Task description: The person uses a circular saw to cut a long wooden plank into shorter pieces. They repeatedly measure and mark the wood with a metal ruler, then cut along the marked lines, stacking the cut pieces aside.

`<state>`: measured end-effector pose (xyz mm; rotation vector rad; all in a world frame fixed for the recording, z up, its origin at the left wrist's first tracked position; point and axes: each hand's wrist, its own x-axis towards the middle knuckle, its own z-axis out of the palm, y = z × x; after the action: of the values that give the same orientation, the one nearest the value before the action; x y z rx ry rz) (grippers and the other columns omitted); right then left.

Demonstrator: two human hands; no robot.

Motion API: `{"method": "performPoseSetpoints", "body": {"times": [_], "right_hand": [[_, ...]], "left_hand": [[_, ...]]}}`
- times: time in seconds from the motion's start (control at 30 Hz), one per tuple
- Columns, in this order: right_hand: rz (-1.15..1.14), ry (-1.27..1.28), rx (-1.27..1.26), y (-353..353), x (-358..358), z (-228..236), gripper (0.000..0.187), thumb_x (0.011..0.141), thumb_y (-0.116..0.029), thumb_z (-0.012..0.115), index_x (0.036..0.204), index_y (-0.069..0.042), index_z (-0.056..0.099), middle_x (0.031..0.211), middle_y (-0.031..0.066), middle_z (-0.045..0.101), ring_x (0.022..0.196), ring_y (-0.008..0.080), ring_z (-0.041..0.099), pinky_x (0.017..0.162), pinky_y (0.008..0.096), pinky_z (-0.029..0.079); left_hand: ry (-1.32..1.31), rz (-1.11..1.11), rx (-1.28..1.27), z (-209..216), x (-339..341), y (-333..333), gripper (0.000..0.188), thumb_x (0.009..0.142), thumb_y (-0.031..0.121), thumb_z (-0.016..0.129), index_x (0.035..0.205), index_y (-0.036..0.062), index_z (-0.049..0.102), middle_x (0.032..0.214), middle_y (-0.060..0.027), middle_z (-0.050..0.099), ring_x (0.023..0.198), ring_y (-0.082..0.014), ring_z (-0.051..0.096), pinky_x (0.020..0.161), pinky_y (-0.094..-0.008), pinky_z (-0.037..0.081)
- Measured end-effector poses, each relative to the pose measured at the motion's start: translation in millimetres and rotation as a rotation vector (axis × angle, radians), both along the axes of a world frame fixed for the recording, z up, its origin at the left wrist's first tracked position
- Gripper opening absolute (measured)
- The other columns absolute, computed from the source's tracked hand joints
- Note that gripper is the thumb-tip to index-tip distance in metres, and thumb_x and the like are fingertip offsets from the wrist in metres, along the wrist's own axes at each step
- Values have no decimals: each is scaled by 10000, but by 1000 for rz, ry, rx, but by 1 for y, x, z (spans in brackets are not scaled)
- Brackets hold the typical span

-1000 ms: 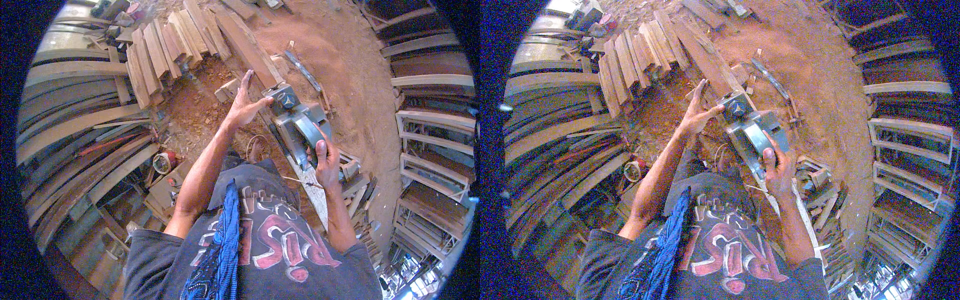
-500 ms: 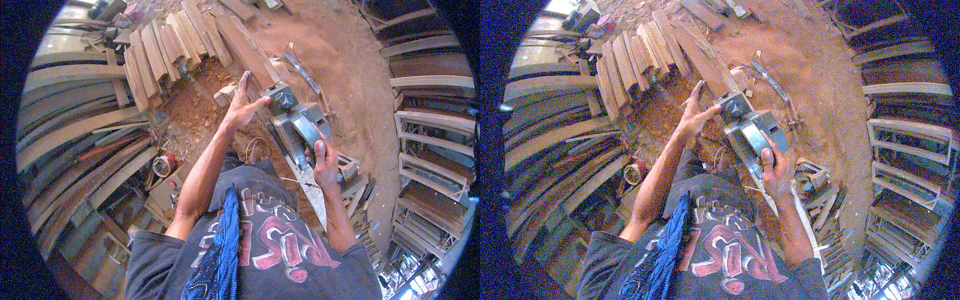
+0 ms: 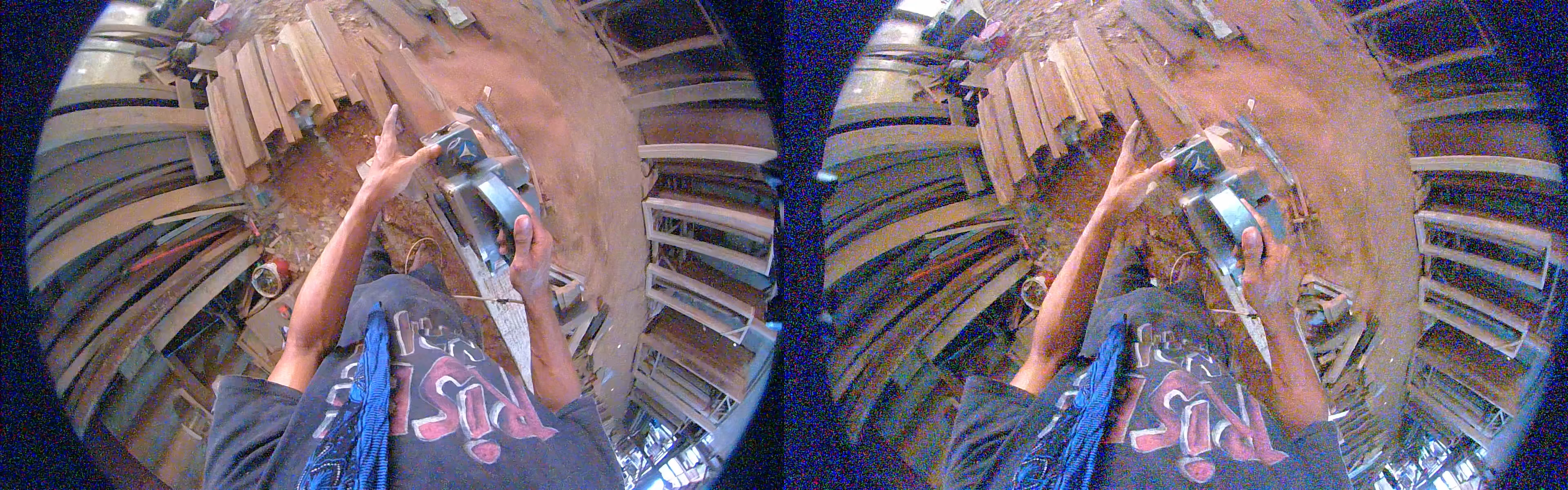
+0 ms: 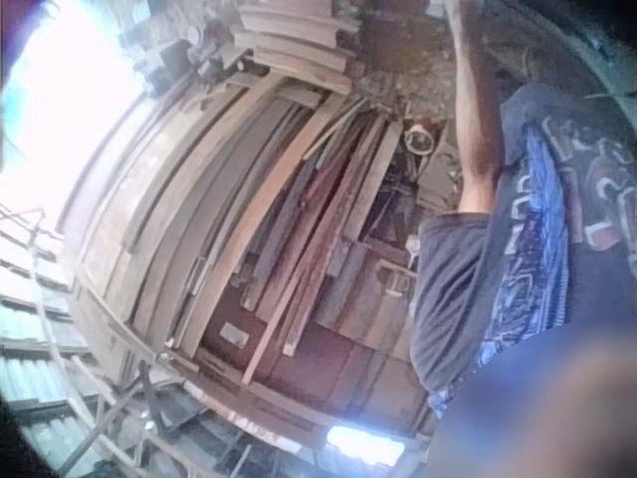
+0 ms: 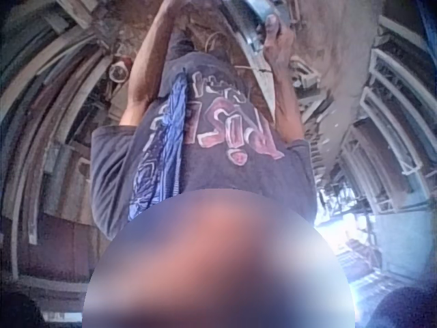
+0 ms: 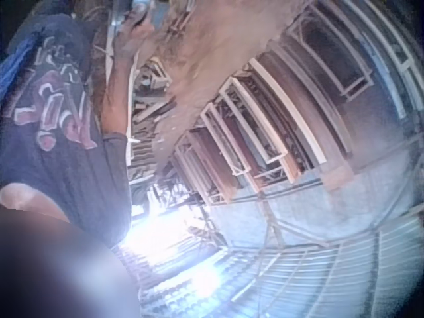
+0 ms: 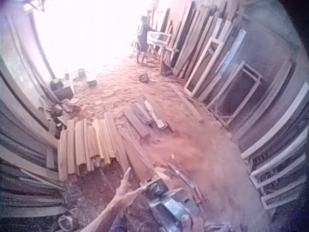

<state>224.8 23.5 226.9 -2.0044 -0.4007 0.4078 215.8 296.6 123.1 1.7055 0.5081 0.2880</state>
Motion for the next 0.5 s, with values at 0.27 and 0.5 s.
{"method": "performPoseSetpoints", "body": {"times": [0.27,0.5], "right_hand": [[-14,10,102,4,7,-13,518,1067,-460,433,1341,-52,594,747,-6,579,641,64,506,565,221,427],[-15,-127,120,22,31,-35,494,1054,-482,457,1164,-40,646,727,-17,575,598,63,502,524,224,412]], "left_hand": [[-156,170,-115,-20,-36,-10,1011,835,388,766,1569,18,177,1592,-244,287,1466,-362,320,1194,-428,282],[510,-283,-4,-145,-208,-12,838,895,538,659,1508,42,376,1526,-237,419,1405,-331,435,1161,-423,345]]}}
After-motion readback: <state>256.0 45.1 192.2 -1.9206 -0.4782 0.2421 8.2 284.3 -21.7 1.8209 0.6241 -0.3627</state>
